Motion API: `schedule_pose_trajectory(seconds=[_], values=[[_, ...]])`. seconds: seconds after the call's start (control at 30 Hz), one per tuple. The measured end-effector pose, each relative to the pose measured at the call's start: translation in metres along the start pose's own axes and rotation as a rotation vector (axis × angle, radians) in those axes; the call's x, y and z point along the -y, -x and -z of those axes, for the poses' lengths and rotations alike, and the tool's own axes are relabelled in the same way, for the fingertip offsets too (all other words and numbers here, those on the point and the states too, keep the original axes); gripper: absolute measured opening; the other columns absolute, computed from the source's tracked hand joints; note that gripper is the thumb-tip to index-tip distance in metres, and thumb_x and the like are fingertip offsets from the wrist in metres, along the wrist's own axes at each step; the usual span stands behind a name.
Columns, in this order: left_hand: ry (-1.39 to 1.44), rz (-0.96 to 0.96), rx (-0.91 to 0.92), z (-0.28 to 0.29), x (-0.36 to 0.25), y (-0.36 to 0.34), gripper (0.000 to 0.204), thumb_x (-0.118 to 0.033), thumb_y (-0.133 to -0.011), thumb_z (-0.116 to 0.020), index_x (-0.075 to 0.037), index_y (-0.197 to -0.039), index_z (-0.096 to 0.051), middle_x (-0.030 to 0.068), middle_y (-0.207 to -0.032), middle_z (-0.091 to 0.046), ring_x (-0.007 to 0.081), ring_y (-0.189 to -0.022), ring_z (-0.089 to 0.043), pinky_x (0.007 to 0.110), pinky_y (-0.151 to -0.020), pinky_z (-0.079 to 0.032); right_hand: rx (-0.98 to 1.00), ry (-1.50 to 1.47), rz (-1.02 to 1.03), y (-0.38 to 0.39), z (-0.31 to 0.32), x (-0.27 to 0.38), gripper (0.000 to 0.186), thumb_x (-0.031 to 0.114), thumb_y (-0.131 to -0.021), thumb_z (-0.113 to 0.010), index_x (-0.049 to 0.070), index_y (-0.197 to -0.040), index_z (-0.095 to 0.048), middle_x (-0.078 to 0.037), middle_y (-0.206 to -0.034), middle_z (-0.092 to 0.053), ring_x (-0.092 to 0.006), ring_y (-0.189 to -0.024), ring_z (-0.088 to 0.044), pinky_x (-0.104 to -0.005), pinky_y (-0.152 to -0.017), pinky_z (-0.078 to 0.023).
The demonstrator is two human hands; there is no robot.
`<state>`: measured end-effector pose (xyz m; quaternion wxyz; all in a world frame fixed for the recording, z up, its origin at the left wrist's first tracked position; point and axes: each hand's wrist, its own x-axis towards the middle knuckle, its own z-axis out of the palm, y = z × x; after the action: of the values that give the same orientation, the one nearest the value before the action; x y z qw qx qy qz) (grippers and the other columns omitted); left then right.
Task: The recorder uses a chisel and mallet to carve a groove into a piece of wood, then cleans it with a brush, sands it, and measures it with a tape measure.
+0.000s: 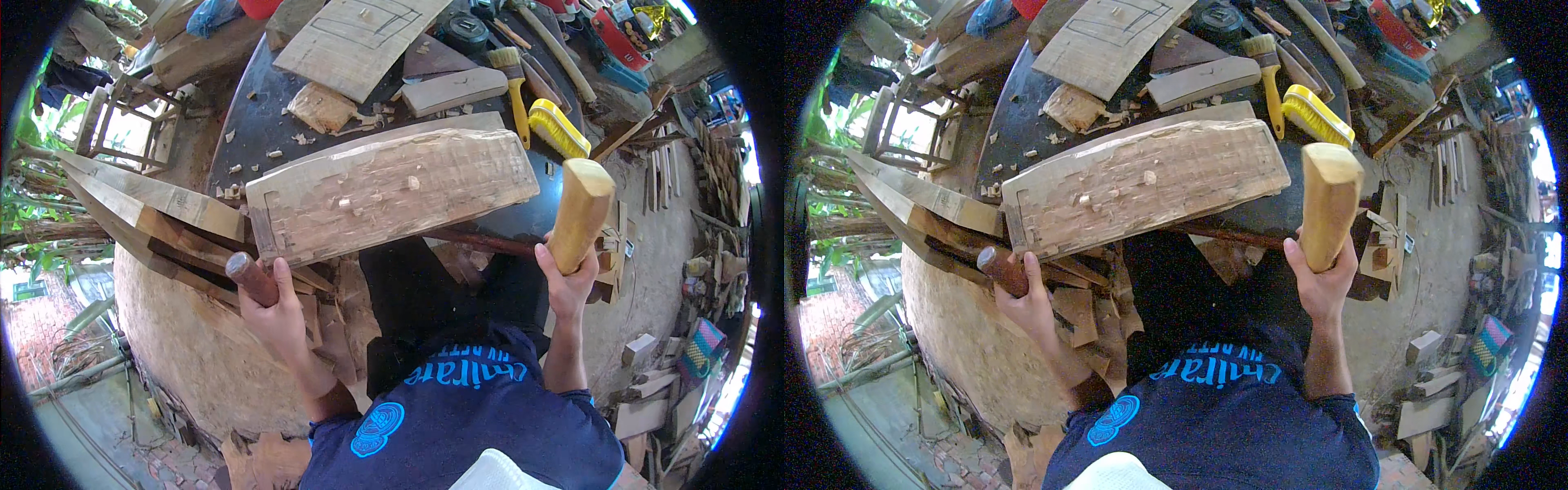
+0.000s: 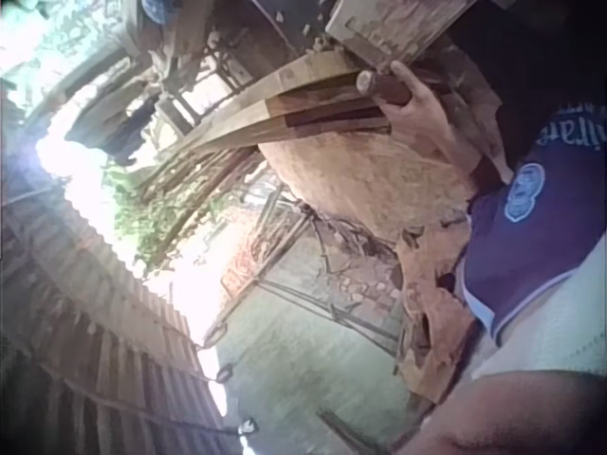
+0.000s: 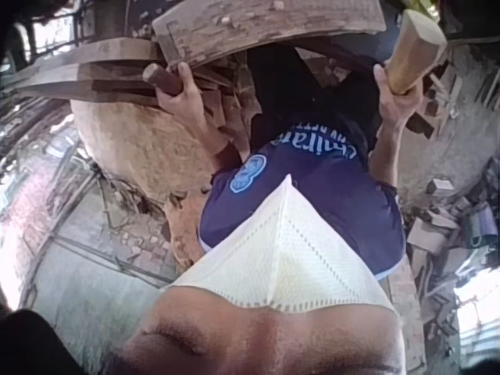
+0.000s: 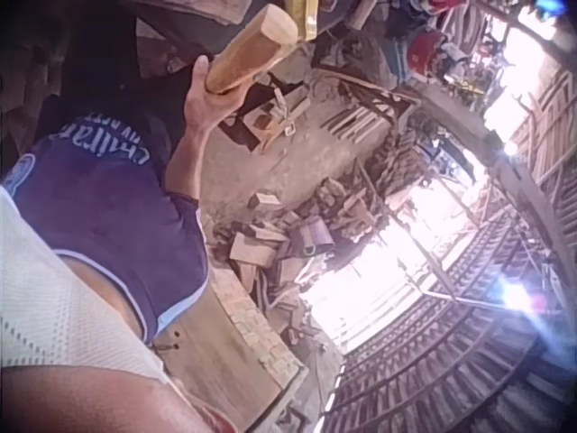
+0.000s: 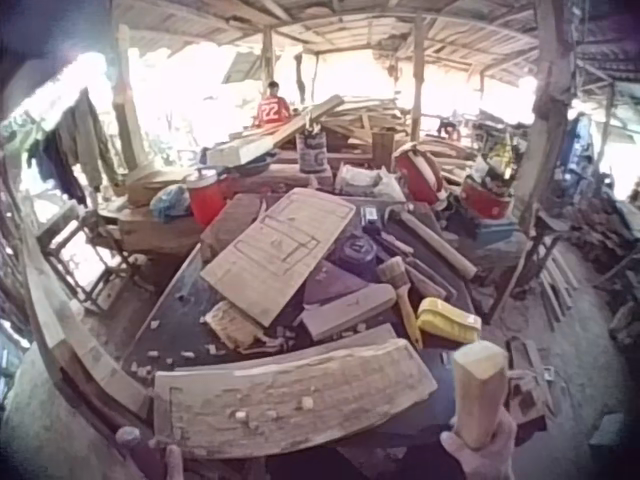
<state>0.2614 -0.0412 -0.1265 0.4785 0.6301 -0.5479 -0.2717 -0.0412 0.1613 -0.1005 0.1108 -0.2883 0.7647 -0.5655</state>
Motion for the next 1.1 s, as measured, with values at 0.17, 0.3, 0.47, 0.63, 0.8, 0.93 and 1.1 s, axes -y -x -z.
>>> schedule_pose_trajectory(seconds=[0.17, 0.3, 0.47, 0.63, 0.8, 0.93, 1.1], values=[[-0.113, -0.142, -0.031, 0.016, -0.033, 0.0, 0.03, -0.022, -0.087, -0.074, 0.005, -0.096, -0.064, 0.0071, -0.087, -0.069, 0.0128, -0.074, -0.063, 0.027, -0.067, -0.05, 0.028, 0.027, 0.002, -0.005, -0.007, -0.003, 0.041, 0.009, -0.077, -0.078, 0.001, -0.111, -0.056, -0.004, -0.099, -0.062, -0.0131, -0.09, -0.059, -0.0288, -0.082, -0.048], [-0.089, -0.184, -0.046, 0.018, -0.066, 0.005, 0.026, -0.023, -0.09, -0.07, 0.003, -0.094, -0.068, 0.0083, -0.078, -0.07, 0.0141, -0.073, -0.066, 0.028, -0.067, -0.051, 0.058, 0.055, 0.007, -0.008, -0.008, -0.003, 0.045, 0.008, -0.078, -0.077, 0.001, -0.116, -0.054, -0.003, -0.1, -0.059, -0.0131, -0.092, -0.056, -0.0286, -0.083, -0.046], [-0.069, -0.889, 0.44, -0.005, -0.126, 0.016, 0.029, -0.01, -0.076, -0.074, -0.001, -0.103, -0.067, 0.0062, -0.076, -0.069, 0.0173, -0.065, -0.068, 0.029, -0.059, -0.052, 0.058, 0.039, 0.051, -0.01, -0.008, -0.004, 0.047, 0.006, -0.077, -0.077, 0.001, -0.118, -0.055, -0.005, -0.102, -0.063, -0.0138, -0.092, -0.06, -0.0282, -0.084, -0.047], [0.098, -1.29, 0.672, -0.061, -0.168, 0.06, 0.036, -0.026, -0.077, -0.074, -0.002, -0.104, -0.067, -0.0019, -0.059, -0.055, 0.0136, -0.049, -0.056, 0.03, -0.046, -0.042, 0.01, -0.209, -0.129, -0.002, -0.01, -0.013, 0.05, 0.006, -0.077, -0.075, 0.003, -0.12, -0.051, -0.002, -0.102, -0.058, -0.0138, -0.095, -0.055, -0.0303, -0.086, -0.045], [0.102, -1.236, 0.78, -0.115, -0.187, 0.081, 0.039, -0.026, -0.08, -0.068, -0.003, -0.109, -0.057, 0.002, -0.066, -0.053, 0.0206, -0.058, -0.061, 0.032, -0.052, -0.047, -0.008, -0.141, 0.171, 0.009, -0.002, -0.038, 0.061, 0.004, -0.077, -0.075, 0.004, -0.129, -0.043, -0.006, -0.117, -0.056, -0.015, -0.105, -0.055, -0.0306, -0.094, -0.045], [0.123, -1.165, 0.84, -0.14, -0.182, 0.076, 0.037, -0.02, -0.074, -0.07, -0.005, -0.103, -0.052, 0.0066, -0.076, -0.059, 0.0275, -0.067, -0.064, 0.038, -0.056, -0.052, 0.013, -0.225, 0.086, 0.011, 0.001, -0.032, 0.055, 0.005, -0.082, -0.073, -0.001, -0.129, -0.046, -0.009, -0.121, -0.057, -0.0176, -0.109, -0.056, -0.0327, -0.096, -0.043], [0.158, -1.15, 0.775, -0.153, -0.186, 0.079, 0.032, -0.018, -0.073, -0.069, -0.007, -0.098, -0.052, 0.0073, -0.077, -0.06, 0.0271, -0.068, -0.066, 0.036, -0.054, -0.052, 0.015, -0.215, 0.076, 0.009, -0.001, -0.025, 0.043, 0.001, -0.082, -0.073, 0.002, -0.118, -0.05, -0.007, -0.112, -0.058, -0.0143, -0.098, -0.056, -0.0291, -0.089, -0.046]])
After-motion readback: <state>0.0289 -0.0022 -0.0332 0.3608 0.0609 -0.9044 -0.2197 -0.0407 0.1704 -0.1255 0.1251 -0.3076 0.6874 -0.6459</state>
